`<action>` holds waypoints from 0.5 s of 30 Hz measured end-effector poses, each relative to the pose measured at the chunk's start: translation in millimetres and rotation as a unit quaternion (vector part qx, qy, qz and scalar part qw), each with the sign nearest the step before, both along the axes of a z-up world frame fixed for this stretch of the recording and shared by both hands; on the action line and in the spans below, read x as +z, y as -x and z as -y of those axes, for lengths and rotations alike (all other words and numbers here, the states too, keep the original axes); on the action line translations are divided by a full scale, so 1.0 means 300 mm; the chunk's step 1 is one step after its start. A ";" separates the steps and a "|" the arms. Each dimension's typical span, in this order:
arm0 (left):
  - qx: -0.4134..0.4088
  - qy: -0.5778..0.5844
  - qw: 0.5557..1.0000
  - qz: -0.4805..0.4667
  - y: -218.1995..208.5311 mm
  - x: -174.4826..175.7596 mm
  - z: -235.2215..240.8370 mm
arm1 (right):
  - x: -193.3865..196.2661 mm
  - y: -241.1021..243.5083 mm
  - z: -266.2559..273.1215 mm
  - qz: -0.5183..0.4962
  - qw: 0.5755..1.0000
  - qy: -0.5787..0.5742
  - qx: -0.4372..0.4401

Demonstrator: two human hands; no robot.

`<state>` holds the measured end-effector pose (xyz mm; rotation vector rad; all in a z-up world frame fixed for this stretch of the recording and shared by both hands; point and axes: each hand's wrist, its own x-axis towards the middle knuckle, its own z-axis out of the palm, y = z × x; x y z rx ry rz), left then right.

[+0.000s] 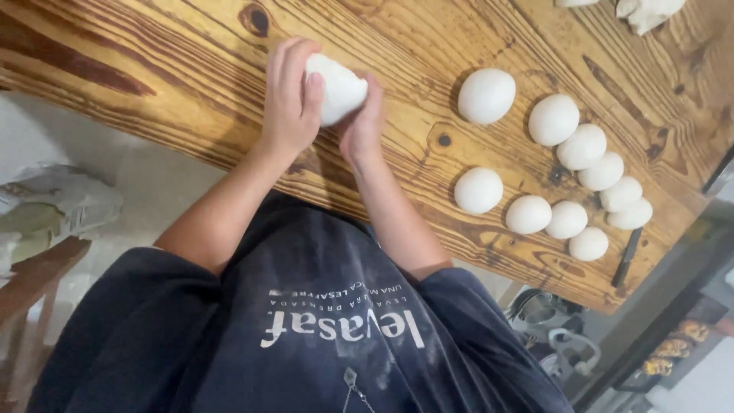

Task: The person repeatedly picks up small pieces of dough on a wooden table and rolls them by hand into smooth round balls. The formed balls are placed in rows on the table. A knife and other kitchen items are visible nearby.

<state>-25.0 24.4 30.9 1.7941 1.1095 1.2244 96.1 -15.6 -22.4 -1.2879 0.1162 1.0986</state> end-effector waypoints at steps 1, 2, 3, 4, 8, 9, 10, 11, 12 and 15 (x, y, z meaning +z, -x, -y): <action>0.028 -0.010 0.999 -0.014 -0.019 -0.036 -0.001 | 0.008 0.009 0.005 0.238 0.964 -0.055 0.101; 0.055 -0.021 0.998 -0.028 -0.032 -0.071 -0.002 | 0.017 0.023 0.010 0.458 0.860 -0.110 0.197; 0.061 -0.027 0.997 -0.032 -0.036 -0.071 0.014 | 0.015 0.034 0.023 0.455 0.860 -0.118 0.199; 0.052 -0.058 0.997 -0.029 -0.040 -0.072 0.026 | 0.013 0.045 0.033 0.476 0.842 -0.150 0.205; -0.019 -0.060 0.992 -0.112 -0.020 -0.203 0.117 | -0.105 -0.026 0.099 0.542 0.790 -0.177 0.227; -0.008 -0.063 0.991 -0.117 -0.008 -0.218 0.102 | -0.121 -0.031 0.094 0.537 0.789 -0.187 0.232; -0.043 0.038 0.995 -0.080 0.005 -0.228 0.089 | -0.133 -0.035 0.089 0.487 0.831 -0.142 0.227; -0.082 0.132 0.987 -0.037 0.010 -0.241 0.046 | -0.148 -0.048 0.058 0.439 0.867 -0.099 0.216; -0.076 0.120 0.989 -0.039 0.025 -0.169 -0.024 | -0.132 -0.031 -0.030 0.440 0.865 -0.111 0.216; 0.026 0.085 0.995 0.051 0.006 -0.028 -0.028 | -0.034 -0.004 -0.049 -0.155 0.988 0.005 0.027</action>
